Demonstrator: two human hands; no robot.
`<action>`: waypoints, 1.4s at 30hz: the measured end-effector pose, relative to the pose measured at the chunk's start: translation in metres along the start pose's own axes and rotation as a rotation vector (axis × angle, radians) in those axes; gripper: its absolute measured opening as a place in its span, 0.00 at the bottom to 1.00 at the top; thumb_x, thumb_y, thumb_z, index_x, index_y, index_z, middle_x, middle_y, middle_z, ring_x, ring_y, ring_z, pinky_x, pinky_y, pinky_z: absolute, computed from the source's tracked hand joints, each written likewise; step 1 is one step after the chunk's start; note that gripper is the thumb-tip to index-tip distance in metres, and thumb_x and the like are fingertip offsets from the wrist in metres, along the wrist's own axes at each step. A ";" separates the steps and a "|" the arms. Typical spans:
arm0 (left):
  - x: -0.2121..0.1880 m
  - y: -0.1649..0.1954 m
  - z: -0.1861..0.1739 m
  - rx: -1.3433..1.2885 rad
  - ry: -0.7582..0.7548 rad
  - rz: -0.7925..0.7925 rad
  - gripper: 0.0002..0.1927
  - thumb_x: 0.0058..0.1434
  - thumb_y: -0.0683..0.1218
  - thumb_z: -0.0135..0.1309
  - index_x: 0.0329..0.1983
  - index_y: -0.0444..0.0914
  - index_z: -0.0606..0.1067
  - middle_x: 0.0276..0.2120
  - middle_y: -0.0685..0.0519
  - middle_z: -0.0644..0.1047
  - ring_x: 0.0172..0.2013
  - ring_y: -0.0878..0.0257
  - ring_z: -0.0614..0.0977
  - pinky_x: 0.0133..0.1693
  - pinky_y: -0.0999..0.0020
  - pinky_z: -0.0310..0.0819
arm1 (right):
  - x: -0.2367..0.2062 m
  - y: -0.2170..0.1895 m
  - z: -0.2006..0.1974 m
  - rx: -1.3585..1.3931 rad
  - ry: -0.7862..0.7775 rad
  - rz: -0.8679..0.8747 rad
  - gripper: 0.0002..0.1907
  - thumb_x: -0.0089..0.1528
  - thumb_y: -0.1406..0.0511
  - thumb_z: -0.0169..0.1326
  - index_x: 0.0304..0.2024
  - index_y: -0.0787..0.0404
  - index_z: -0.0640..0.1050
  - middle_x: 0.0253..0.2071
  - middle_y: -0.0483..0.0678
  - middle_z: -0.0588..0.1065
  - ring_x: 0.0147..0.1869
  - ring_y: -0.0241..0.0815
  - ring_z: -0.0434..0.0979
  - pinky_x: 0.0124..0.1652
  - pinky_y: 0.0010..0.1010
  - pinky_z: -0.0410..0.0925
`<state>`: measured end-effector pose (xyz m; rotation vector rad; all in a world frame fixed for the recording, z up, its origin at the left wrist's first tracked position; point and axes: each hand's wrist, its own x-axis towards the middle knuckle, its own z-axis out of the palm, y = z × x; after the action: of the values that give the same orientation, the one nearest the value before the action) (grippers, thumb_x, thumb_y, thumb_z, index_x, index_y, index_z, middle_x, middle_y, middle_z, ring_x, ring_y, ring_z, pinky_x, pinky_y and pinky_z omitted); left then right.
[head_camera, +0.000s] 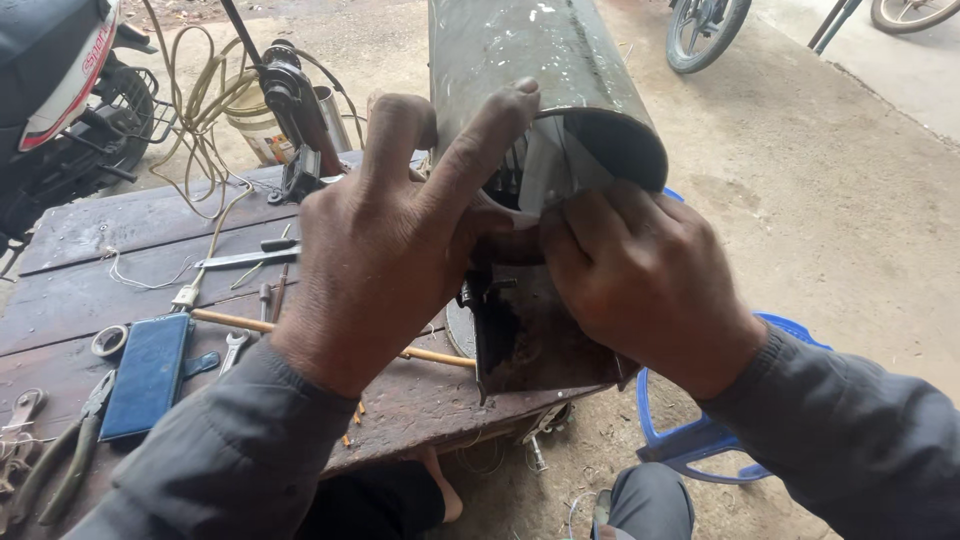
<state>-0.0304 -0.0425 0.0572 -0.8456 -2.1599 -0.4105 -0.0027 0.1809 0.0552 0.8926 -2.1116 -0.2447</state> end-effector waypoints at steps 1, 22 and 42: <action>-0.001 0.002 0.002 -0.012 0.000 -0.025 0.35 0.68 0.51 0.67 0.74 0.53 0.64 0.44 0.50 0.69 0.30 0.62 0.78 0.25 0.65 0.76 | -0.001 0.000 0.003 -0.005 -0.004 0.005 0.07 0.56 0.70 0.59 0.37 0.66 0.80 0.34 0.48 0.71 0.37 0.43 0.75 0.32 0.33 0.71; -0.021 -0.004 0.027 -0.763 -0.149 -0.568 0.55 0.54 0.49 0.69 0.78 0.40 0.48 0.56 0.41 0.77 0.48 0.51 0.85 0.45 0.61 0.83 | -0.069 0.030 -0.003 0.550 0.390 0.598 0.13 0.75 0.61 0.64 0.50 0.66 0.80 0.38 0.49 0.80 0.38 0.32 0.81 0.38 0.22 0.73; -0.039 0.037 0.047 -0.454 -0.054 -0.580 0.47 0.62 0.49 0.60 0.78 0.34 0.49 0.44 0.39 0.82 0.42 0.45 0.86 0.41 0.54 0.79 | 0.000 0.001 -0.021 0.064 -0.187 0.588 0.09 0.65 0.65 0.55 0.36 0.67 0.77 0.25 0.60 0.77 0.27 0.61 0.80 0.27 0.49 0.71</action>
<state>-0.0119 -0.0077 -0.0023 -0.4395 -2.3796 -1.2138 0.0121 0.1844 0.0696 0.2580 -2.4624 0.0493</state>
